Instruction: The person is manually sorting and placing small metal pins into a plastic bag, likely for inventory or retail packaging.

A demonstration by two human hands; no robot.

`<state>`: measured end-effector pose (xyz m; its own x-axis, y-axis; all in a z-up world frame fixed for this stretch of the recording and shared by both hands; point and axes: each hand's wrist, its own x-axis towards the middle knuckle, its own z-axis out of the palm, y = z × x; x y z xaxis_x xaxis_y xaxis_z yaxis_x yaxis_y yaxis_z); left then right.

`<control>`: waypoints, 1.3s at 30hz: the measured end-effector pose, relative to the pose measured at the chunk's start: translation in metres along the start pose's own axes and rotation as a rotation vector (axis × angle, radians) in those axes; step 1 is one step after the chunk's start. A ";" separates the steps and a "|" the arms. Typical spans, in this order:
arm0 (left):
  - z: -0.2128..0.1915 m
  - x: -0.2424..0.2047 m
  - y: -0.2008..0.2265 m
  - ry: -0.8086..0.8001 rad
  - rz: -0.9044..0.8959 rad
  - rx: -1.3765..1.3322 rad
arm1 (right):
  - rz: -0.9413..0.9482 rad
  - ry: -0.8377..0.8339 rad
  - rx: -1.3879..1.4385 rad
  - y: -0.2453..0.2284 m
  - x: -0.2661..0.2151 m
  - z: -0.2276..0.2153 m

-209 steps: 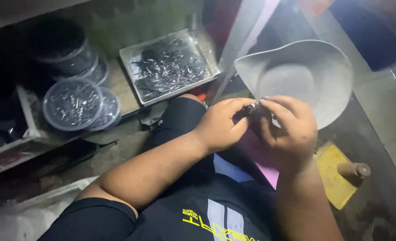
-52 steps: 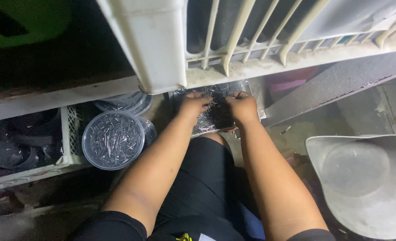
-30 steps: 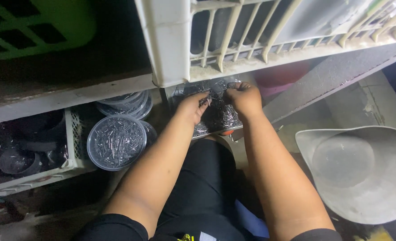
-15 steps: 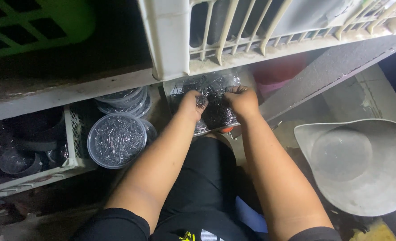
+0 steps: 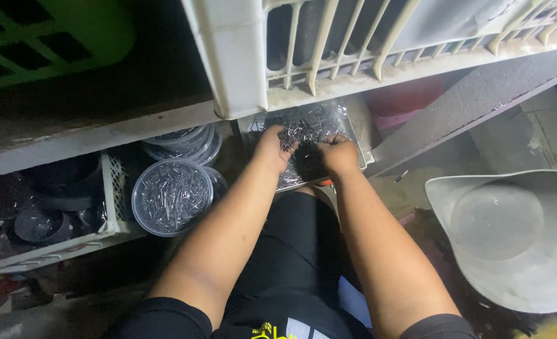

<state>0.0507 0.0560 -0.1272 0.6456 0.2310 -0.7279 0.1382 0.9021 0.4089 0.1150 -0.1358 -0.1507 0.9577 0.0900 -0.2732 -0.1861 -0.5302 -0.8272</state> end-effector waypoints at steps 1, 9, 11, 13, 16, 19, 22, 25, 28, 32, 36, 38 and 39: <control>0.003 -0.004 0.001 0.001 0.001 0.003 | 0.001 0.000 0.003 -0.011 -0.011 -0.001; 0.020 -0.037 0.004 -0.018 -0.047 -0.089 | 0.229 -0.133 0.068 -0.139 -0.114 -0.041; 0.025 -0.037 0.001 -0.047 -0.053 -0.084 | 0.287 -0.107 0.379 -0.075 -0.058 -0.018; 0.030 -0.038 -0.002 -0.075 -0.063 -0.075 | 0.345 -0.076 0.694 -0.053 -0.040 -0.008; 0.044 -0.042 -0.010 -0.102 -0.057 -0.050 | 0.332 -0.037 0.930 -0.088 -0.072 -0.020; 0.062 -0.072 -0.023 -0.154 -0.064 0.002 | 0.337 -0.083 1.188 -0.111 -0.104 -0.036; 0.083 -0.135 -0.034 -0.201 -0.106 0.004 | 0.284 -0.062 1.357 -0.122 -0.127 -0.058; 0.102 -0.172 -0.047 -0.371 -0.078 0.102 | 0.217 -0.010 1.445 -0.155 -0.169 -0.090; 0.115 -0.207 -0.069 -0.407 0.016 0.095 | 0.131 0.069 1.565 -0.164 -0.203 -0.118; 0.139 -0.244 -0.107 -0.485 -0.026 0.142 | -0.013 0.179 1.635 -0.143 -0.221 -0.159; 0.167 -0.280 -0.153 -0.590 -0.073 0.198 | -0.122 0.324 1.638 -0.140 -0.257 -0.213; 0.180 -0.292 -0.176 -0.633 -0.098 0.218 | -0.160 0.387 1.605 -0.126 -0.267 -0.239; 0.182 -0.298 -0.187 -0.654 -0.108 0.231 | -0.176 0.426 1.574 -0.119 -0.273 -0.250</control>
<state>-0.0306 -0.2481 0.1134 0.9285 -0.1876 -0.3204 0.3364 0.7904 0.5120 -0.0696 -0.3082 0.1448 0.9281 -0.3137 -0.2006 0.1542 0.8142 -0.5598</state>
